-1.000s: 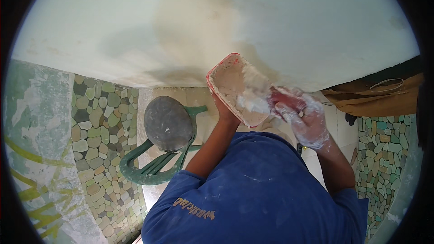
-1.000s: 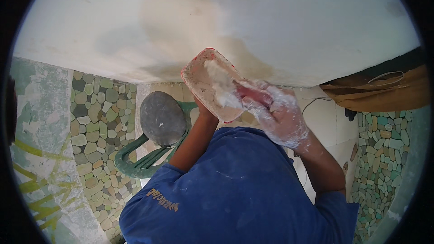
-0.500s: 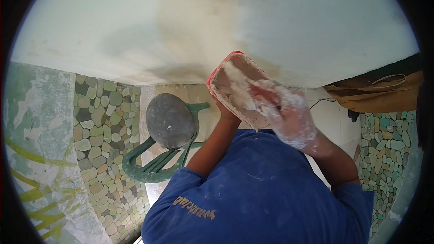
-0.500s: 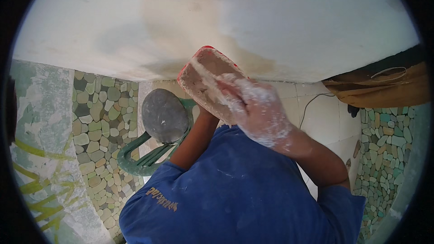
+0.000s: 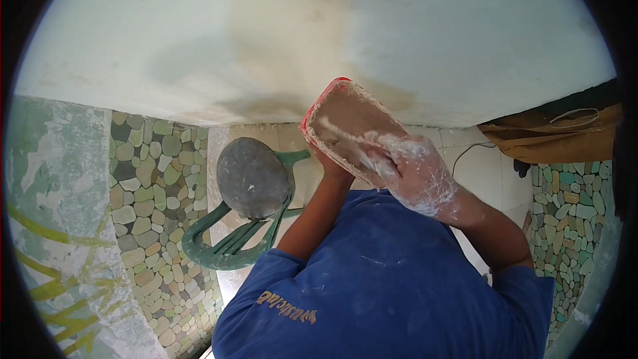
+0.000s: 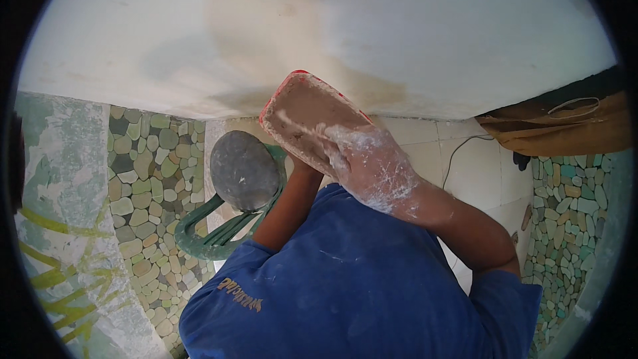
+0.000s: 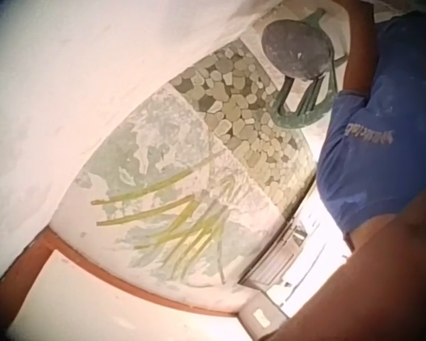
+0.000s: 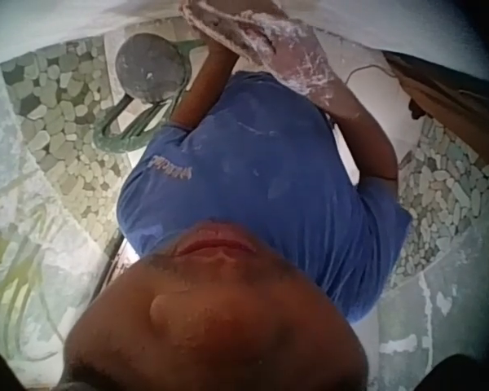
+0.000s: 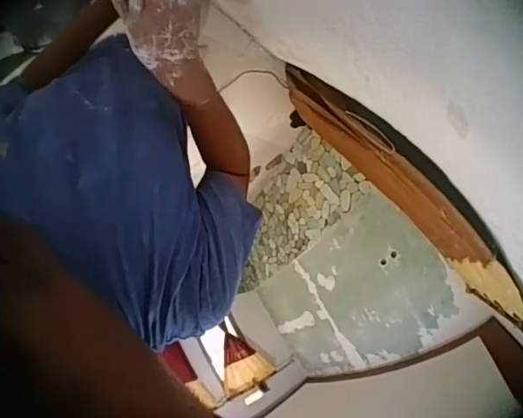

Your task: The person is applying white plaster or joint compound to a wall using a putty knife/spatula.

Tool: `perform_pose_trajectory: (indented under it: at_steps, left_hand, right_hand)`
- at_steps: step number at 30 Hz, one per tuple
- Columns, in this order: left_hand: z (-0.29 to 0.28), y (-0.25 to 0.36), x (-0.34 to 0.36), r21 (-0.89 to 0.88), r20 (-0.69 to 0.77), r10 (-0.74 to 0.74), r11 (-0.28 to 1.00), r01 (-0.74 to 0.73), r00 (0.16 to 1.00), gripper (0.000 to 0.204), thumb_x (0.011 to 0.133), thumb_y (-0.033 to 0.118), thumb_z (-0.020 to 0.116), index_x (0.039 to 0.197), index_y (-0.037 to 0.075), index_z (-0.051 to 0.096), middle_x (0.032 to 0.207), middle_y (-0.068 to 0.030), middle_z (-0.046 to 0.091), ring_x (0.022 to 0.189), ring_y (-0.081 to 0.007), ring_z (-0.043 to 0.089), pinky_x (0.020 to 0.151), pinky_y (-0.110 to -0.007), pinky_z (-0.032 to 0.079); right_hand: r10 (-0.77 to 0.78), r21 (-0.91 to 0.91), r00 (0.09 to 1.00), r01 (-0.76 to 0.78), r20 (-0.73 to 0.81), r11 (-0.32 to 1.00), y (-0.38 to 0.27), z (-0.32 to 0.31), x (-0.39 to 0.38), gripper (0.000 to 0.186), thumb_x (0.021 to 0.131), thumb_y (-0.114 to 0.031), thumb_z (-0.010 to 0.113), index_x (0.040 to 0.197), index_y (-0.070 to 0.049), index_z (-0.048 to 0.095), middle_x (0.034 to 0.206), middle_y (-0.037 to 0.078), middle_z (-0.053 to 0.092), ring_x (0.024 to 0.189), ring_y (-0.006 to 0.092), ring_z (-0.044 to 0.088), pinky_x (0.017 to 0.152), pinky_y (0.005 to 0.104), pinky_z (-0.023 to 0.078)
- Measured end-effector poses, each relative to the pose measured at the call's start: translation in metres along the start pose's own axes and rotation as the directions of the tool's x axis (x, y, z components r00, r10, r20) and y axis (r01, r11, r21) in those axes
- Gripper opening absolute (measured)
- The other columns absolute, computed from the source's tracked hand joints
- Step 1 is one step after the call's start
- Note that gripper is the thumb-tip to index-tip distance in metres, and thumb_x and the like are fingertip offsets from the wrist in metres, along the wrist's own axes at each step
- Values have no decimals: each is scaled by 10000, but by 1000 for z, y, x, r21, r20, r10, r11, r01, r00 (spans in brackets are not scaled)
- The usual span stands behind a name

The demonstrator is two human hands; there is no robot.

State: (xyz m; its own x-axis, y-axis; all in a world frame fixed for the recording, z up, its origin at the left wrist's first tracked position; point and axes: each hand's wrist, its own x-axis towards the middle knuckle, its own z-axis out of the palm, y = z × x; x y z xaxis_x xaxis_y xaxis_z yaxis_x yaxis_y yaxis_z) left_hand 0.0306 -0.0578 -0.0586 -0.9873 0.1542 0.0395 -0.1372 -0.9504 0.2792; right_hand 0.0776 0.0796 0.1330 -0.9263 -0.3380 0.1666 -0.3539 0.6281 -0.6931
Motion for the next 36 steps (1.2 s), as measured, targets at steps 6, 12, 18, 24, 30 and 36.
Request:
perform_pose_trajectory:
  at_steps: [6, 12, 18, 24, 30, 36]
  left_hand:
    - [-8, 12, -1, -18, -19, 15, 1000, -16, 1000, 772, 883, 708, 285, 1437, 172, 330, 1468, -78, 351, 1335, -300, 354, 1102, -476, 303]
    - [-12, 15, 0, -36, -33, 3, 999, -4, 999, 770, 885, 706, 282, 1436, 172, 331, 1467, -78, 352, 1334, -299, 356, 1102, -475, 302]
    - [-16, 22, 5, -55, -40, -6, 998, 4, 999, 767, 887, 704, 278, 1436, 171, 332, 1467, -77, 352, 1333, -298, 357, 1103, -473, 301]
    - [-18, 13, 0, -76, -41, -8, 997, 4, 999, 764, 889, 703, 275, 1435, 171, 333, 1467, -77, 352, 1331, -297, 359, 1104, -472, 299]
    - [-21, 14, 1, -99, -47, -9, 995, 5, 999, 762, 891, 701, 271, 1435, 171, 333, 1466, -76, 353, 1330, -296, 360, 1104, -470, 298]
    - [-23, 9, -2, -119, -50, -11, 993, 5, 999, 759, 893, 699, 268, 1434, 170, 334, 1466, -76, 353, 1328, -295, 362, 1105, -469, 297]
  right_hand:
    - [19, 13, 998, -20, 57, 1000, 1, -7, 6, 270, 856, -139, 589, 1081, 4, 631, 1046, 180, 659, 951, 343, 634, 833, 419, 495]
    - [-127, -93, 981, 141, 145, 986, -3, -3, 21, 315, 858, -114, 550, 1153, -13, 596, 1039, 174, 654, 946, 352, 625, 840, 437, 489]
    - [-216, -43, 954, 230, 209, 972, 10, 1, 23, 344, 823, -76, 563, 1163, -30, 592, 1051, 171, 643, 922, 350, 625, 822, 436, 497]
    - [-132, -35, 894, 163, 428, 986, 0, -19, 25, 358, 810, -98, 589, 1162, -29, 592, 1003, 177, 650, 922, 339, 630, 815, 421, 507]
    - [-203, -17, 966, 208, 158, 978, 9, -18, 9, 312, 857, -122, 562, 1145, -6, 598, 1074, 181, 643, 936, 351, 630, 833, 428, 509]
    - [-89, -40, 996, 88, -13, 995, 5, -6, 0, 288, 883, -118, 541, 1137, 2, 602, 1059, 199, 647, 949, 365, 627, 850, 432, 502]
